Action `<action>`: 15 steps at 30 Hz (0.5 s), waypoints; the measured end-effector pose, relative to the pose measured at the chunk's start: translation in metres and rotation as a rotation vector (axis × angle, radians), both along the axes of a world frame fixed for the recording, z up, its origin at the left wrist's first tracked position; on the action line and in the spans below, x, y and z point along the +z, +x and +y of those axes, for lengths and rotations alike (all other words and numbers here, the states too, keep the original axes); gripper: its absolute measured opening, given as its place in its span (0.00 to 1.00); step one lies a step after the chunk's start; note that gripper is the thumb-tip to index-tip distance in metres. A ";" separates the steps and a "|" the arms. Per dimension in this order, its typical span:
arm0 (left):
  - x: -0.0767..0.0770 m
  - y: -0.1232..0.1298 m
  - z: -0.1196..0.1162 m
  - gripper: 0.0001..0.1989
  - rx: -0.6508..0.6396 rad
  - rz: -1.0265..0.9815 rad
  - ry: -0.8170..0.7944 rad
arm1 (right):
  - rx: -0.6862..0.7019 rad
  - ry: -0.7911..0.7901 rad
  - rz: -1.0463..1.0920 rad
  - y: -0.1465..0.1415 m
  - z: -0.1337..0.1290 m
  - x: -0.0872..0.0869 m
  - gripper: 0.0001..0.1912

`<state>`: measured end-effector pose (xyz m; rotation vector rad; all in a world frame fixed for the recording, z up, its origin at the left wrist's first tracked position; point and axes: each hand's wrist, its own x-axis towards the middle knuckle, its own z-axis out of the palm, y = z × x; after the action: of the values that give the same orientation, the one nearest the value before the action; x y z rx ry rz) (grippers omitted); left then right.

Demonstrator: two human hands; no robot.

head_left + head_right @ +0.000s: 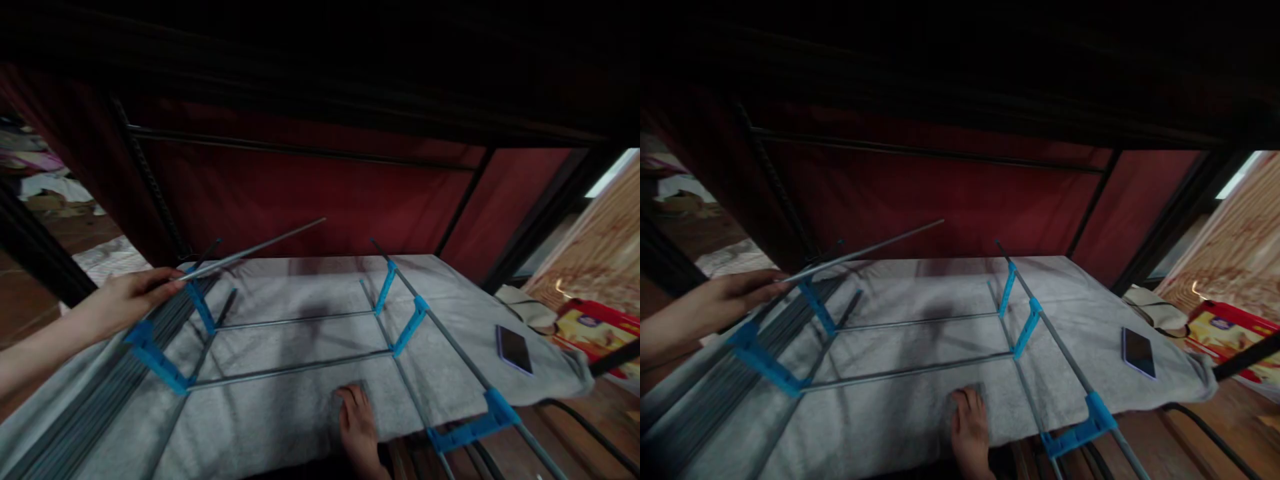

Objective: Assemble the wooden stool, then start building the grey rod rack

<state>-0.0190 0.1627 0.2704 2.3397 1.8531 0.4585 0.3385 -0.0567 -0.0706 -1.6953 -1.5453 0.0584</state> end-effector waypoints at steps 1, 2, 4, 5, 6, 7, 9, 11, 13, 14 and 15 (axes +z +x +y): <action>-0.003 0.013 0.002 0.33 -0.077 0.009 -0.034 | 0.006 0.005 0.046 0.001 0.002 0.002 0.20; -0.005 0.028 0.003 0.31 -0.147 0.036 -0.056 | 0.014 0.010 0.098 0.003 0.003 0.004 0.19; -0.010 0.062 0.002 0.27 -0.228 0.138 -0.027 | 0.034 0.030 0.218 0.007 0.007 0.012 0.18; -0.011 0.079 0.002 0.25 -0.249 0.186 0.000 | 0.044 0.046 0.276 0.010 0.009 0.017 0.18; -0.013 0.096 0.001 0.24 -0.272 0.214 0.025 | 0.052 0.065 0.327 0.013 0.011 0.023 0.17; -0.015 0.112 0.000 0.23 -0.292 0.226 0.045 | 0.058 0.083 0.369 0.017 0.011 0.031 0.16; -0.019 0.138 0.001 0.22 -0.334 0.220 0.067 | 0.056 0.099 0.428 0.026 0.012 0.049 0.15; -0.025 0.154 0.005 0.21 -0.356 0.201 0.070 | 0.045 0.092 0.472 0.036 0.011 0.067 0.14; -0.032 0.160 0.010 0.21 -0.359 0.176 0.063 | 0.028 0.099 0.499 0.047 0.011 0.084 0.14; -0.035 0.161 0.013 0.21 -0.357 0.162 0.062 | 0.013 0.113 0.504 0.052 0.012 0.091 0.14; -0.039 0.160 0.016 0.21 -0.355 0.149 0.064 | -0.005 0.132 0.503 0.057 0.014 0.096 0.14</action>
<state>0.1409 0.1788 0.2318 2.7357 1.4424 0.3116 0.3957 -0.0431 0.0257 -1.4407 -1.1411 0.3458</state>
